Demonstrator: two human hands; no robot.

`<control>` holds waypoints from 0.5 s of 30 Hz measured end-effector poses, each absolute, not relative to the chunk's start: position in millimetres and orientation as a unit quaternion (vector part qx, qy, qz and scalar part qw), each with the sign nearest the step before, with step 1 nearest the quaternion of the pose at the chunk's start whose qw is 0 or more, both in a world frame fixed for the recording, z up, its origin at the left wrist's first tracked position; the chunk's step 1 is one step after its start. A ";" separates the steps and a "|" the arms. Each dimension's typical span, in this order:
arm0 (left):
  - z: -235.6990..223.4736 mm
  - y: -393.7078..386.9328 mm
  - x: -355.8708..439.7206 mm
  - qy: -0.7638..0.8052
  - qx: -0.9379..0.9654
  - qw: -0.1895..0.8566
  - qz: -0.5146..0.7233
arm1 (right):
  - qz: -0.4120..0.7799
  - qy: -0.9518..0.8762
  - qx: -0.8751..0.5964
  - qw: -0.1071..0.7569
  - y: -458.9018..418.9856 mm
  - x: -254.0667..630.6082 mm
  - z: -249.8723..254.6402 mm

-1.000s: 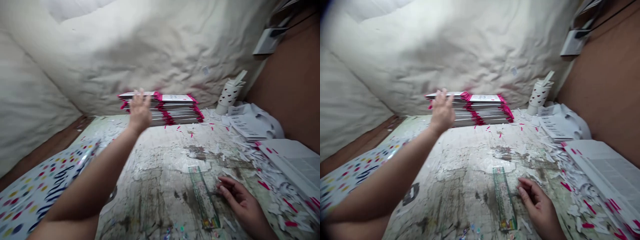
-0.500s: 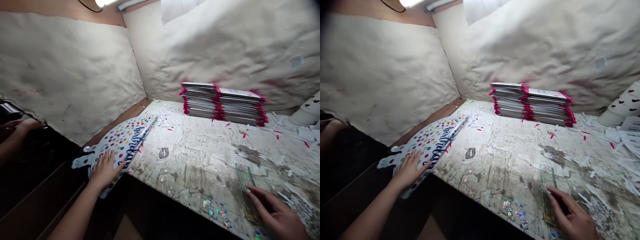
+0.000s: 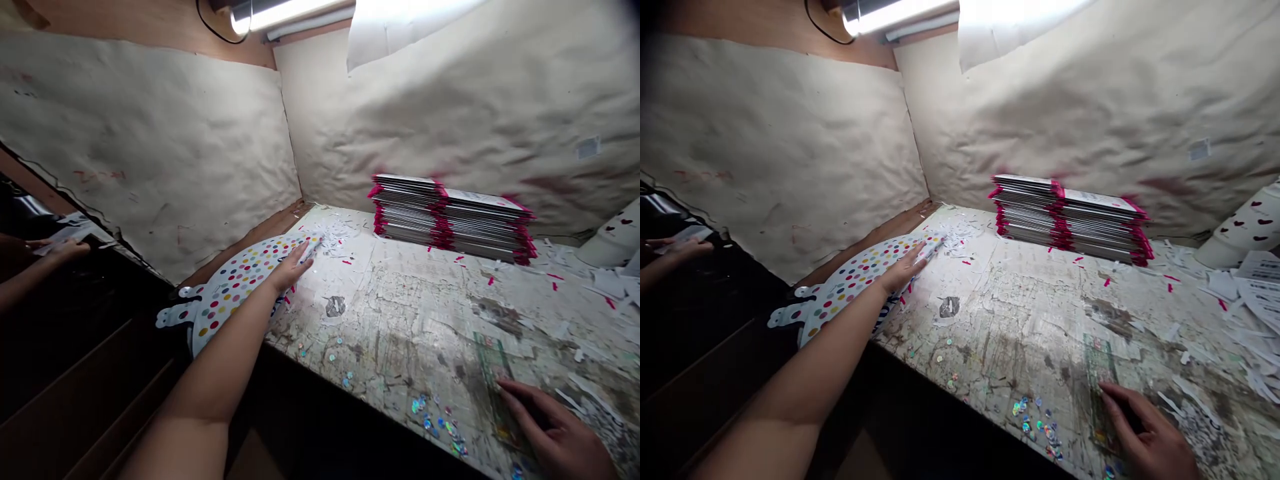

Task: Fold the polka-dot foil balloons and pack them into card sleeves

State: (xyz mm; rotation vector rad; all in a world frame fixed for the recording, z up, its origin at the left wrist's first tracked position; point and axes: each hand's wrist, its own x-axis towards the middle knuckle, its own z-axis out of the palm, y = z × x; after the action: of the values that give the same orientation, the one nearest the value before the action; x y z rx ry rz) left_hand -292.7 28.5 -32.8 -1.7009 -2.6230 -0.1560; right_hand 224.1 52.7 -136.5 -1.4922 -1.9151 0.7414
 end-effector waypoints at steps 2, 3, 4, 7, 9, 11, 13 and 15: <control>-35.9 18.4 -283.3 -0.838 -0.543 0.028 -0.041 | 0.282 -0.722 -0.561 0.289 53.0 225.3 -137.4; -38.4 6.9 -280.5 -0.846 -0.531 0.041 -0.033 | 0.282 -0.724 -0.562 0.285 53.1 225.6 -137.3; -41.3 -7.1 -278.7 -0.855 -0.515 0.053 -0.023 | 0.281 -0.725 -0.563 0.281 53.3 225.8 -137.0; -49.8 -47.4 -275.6 -0.873 -0.481 0.082 0.013 | 0.283 -0.726 -0.564 0.274 53.6 225.7 -135.4; -51.9 -59.8 -273.4 -0.872 -0.480 0.090 0.036 | 0.287 -0.723 -0.563 0.278 53.5 225.4 -134.0; -49.5 -57.2 -272.4 -0.870 -0.481 0.092 0.058 | 0.295 -0.721 -0.560 0.283 52.8 224.6 -132.2; -43.2 -44.4 -274.0 -0.871 -0.478 0.085 0.079 | 0.306 -0.718 -0.554 0.291 51.0 222.5 -129.4; -36.1 -28.6 -278.3 -0.874 -0.471 0.073 0.099 | 0.315 -0.709 -0.549 0.311 48.1 218.9 -125.5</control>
State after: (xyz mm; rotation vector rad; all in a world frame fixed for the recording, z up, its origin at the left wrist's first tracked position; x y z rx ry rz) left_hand -278.3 -28.6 -36.1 -1.4142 -2.6229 0.2965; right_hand 218.9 48.1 -125.5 -1.4487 -1.8720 0.8311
